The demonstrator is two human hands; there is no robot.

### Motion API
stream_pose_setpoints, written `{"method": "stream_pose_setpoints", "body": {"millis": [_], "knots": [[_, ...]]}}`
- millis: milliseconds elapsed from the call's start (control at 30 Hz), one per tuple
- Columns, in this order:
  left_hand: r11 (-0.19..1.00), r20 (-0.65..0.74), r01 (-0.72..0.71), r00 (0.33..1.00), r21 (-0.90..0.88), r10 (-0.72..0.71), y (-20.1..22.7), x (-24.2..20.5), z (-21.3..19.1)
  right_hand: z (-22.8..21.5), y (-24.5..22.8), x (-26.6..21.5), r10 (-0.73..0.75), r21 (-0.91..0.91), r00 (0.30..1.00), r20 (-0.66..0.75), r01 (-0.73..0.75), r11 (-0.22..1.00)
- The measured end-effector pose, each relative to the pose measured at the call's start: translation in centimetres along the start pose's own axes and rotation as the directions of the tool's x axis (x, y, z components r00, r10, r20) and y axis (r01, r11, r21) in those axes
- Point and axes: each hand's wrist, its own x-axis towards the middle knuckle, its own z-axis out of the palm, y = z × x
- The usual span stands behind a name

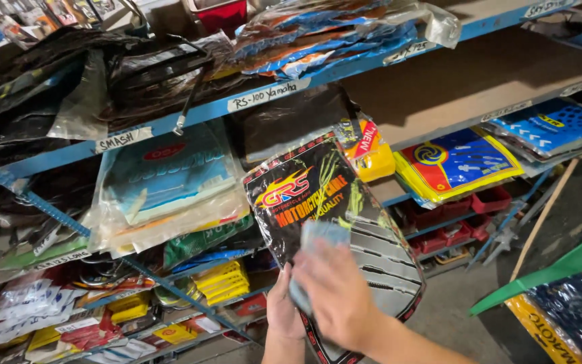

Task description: The person wipes the plastic packaging of a motorcycle cable product with a blue cloth. They repeatedly rub the surface of the package while holding it in front of a shelf filled with various automotive parts.

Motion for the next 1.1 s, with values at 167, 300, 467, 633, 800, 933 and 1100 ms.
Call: {"method": "stream_pose_setpoints", "body": {"millis": [167,300,467,633,800,933,1100], "knots": [[0.994,0.156,0.073,0.986,-0.078,-0.061,1.0,-1.1,1.5,-0.2,2.6,0.5,0.034,0.035,0.998,-0.055,-0.032,0.999],[0.987,-0.001,0.125,0.992,-0.102,-0.126,-0.9,-0.7,0.9,-0.7,1.2,0.7,0.217,0.061,0.972,-0.091,-0.212,0.975],[0.990,-0.045,0.131,0.990,-0.060,-0.134,-1.8,-0.6,1.0,-0.9,3.4,-1.5,0.076,-0.081,0.997,0.000,-0.076,0.994],[0.991,-0.043,0.133,0.990,0.011,-0.132,-1.9,-0.1,2.0,-1.4,2.8,-0.1,0.202,-0.107,0.977,-0.071,-0.209,0.972],[1.000,-0.111,0.019,0.994,0.000,-0.018,-1.7,0.2,-1.5,-0.5,1.4,-0.1,-0.034,-0.147,0.999,0.017,0.036,0.988],[0.997,-0.231,0.072,0.971,0.030,-0.064,-1.1,-1.2,1.0,-0.8,3.4,0.3,0.101,-0.080,0.995,-0.002,-0.101,0.992],[0.988,-0.361,0.111,0.930,0.106,-0.066,-4.0,2.3,-4.8,-1.4,0.8,0.5,0.068,-0.158,0.997,0.046,-0.060,0.986]]}}
